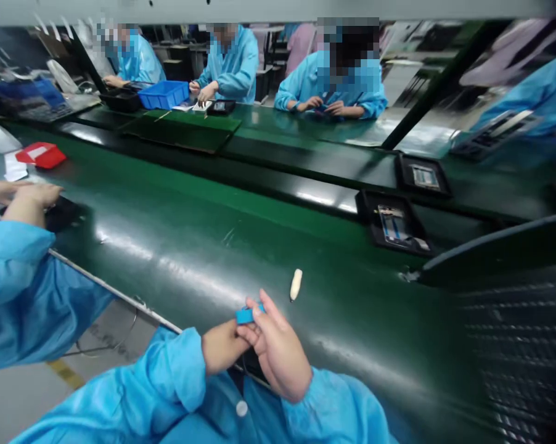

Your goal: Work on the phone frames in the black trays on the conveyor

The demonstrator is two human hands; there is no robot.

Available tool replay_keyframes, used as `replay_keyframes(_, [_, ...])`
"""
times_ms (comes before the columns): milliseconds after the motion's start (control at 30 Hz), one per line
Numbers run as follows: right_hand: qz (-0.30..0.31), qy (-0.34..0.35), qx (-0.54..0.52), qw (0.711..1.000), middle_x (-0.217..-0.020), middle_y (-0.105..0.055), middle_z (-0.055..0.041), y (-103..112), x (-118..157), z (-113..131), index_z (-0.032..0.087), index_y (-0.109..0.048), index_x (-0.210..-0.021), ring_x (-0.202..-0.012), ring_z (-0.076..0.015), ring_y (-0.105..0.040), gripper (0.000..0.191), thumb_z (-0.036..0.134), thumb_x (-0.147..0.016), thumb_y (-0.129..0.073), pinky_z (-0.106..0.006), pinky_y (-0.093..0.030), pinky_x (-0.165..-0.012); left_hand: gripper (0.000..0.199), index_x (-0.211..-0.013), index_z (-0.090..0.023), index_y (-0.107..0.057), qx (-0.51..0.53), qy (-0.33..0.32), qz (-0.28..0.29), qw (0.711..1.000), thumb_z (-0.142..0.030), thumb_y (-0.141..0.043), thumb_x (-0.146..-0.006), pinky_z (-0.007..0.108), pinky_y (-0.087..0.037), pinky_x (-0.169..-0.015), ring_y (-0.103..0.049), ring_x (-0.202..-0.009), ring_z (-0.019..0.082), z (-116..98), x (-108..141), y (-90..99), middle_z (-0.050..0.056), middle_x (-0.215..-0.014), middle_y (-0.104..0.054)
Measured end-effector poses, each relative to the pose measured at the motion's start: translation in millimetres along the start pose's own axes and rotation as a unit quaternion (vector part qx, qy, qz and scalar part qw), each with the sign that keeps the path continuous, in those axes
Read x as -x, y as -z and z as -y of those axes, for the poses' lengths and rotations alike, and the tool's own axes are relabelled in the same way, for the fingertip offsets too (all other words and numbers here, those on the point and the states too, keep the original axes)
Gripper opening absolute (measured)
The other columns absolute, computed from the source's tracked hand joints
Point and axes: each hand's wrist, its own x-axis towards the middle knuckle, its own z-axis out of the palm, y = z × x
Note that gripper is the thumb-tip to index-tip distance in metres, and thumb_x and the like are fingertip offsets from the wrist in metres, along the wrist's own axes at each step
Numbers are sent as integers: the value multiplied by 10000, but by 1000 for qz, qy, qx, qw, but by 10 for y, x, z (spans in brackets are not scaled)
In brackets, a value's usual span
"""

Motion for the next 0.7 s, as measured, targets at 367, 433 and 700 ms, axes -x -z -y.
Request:
replay_keyframes(367, [-30, 92, 259, 961, -921, -627, -54, -265, -53, -659, 176, -433, -1249, -772, -177, -586, 598, 448, -731, -557, -330, -445, -764, 500, -949, -166, -581, 36, -78, -39, 996, -575, -382, -741, 304, -431, -776, -555, -840, 189, 188, 0, 693, 45, -871, -625])
replay_keyframes(433, [-2, 126, 399, 908, -856, -638, -41, -384, -131, -730, 203, -506, -1188, -802, -186, -583, 468, 441, -787, -470, -320, -425, -771, 532, -991, -166, -569, -35, -104, -81, 991, -579, -328, -757, 321, -398, -874, -535, -947, 207, 298, 3, 958, 60, -970, -615])
replay_keyframes(700, [141, 176, 774, 591, -815, -654, -33, -979, -370, -727, 254, -643, -880, -756, -198, -591, 308, 426, -799, -400, -252, -381, -601, 497, -1089, -161, -552, -231, -131, -158, 951, -481, -301, -802, 347, -366, -927, -506, -1039, 217, 646, 62, 1665, 96, -1087, -581])
